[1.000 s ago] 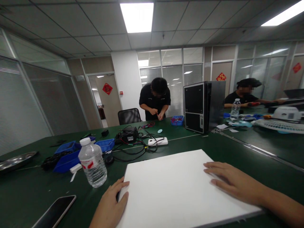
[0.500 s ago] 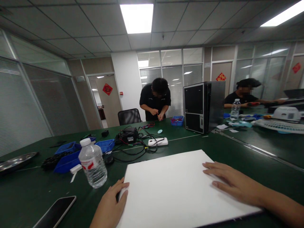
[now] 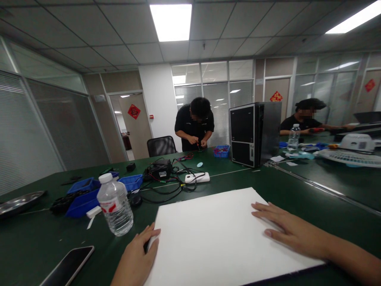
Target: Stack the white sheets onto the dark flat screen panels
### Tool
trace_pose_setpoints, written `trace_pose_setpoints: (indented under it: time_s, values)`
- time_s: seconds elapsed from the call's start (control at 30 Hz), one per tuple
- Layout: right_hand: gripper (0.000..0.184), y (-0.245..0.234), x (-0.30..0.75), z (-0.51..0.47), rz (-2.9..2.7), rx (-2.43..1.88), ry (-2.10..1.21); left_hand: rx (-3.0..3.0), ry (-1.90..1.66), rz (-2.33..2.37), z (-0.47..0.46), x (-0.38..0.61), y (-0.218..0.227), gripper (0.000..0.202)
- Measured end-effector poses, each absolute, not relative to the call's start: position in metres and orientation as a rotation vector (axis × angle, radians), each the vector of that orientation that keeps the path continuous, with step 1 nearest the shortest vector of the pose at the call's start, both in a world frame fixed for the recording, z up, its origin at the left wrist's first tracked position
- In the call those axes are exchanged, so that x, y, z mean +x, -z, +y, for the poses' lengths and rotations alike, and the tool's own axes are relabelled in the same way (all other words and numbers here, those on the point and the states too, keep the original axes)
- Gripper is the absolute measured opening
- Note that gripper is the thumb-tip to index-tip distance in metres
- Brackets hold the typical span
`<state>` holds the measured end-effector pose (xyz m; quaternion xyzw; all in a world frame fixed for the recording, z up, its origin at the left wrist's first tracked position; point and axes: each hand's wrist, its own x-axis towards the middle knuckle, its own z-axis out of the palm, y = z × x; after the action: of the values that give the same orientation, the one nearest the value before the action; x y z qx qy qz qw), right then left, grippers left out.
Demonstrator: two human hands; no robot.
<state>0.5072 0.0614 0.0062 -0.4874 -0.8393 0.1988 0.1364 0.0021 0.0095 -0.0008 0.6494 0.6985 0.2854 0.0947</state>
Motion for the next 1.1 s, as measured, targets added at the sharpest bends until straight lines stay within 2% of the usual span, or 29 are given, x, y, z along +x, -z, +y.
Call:
trace_pose_setpoints:
  time_s: [0.2,0.37,0.5,0.87,1.1]
  values:
    - [0.063,-0.007,0.505,0.063,-2.344,-1.513,-0.495,1.932,-0.861,2.083,0.007,0.004,-0.002,0.054]
    - [0.069,-0.001,0.513,0.073,-2.229,-1.591,-0.366,1.901,-0.850,2.131,0.007,0.006,-0.003,0.064]
    - [0.073,0.004,0.517,0.078,-2.169,-1.639,-0.322,1.953,-0.805,2.141,0.007,0.003,0.002,0.062]
    - [0.081,0.003,0.519,0.079,-2.185,-1.685,-0.377,1.961,-0.724,2.145,0.006,0.003,-0.001,0.066]
    - [0.072,0.000,0.516,0.075,-2.104,-1.613,-0.392,1.941,-0.721,2.147,0.006,0.004,-0.004,0.065]
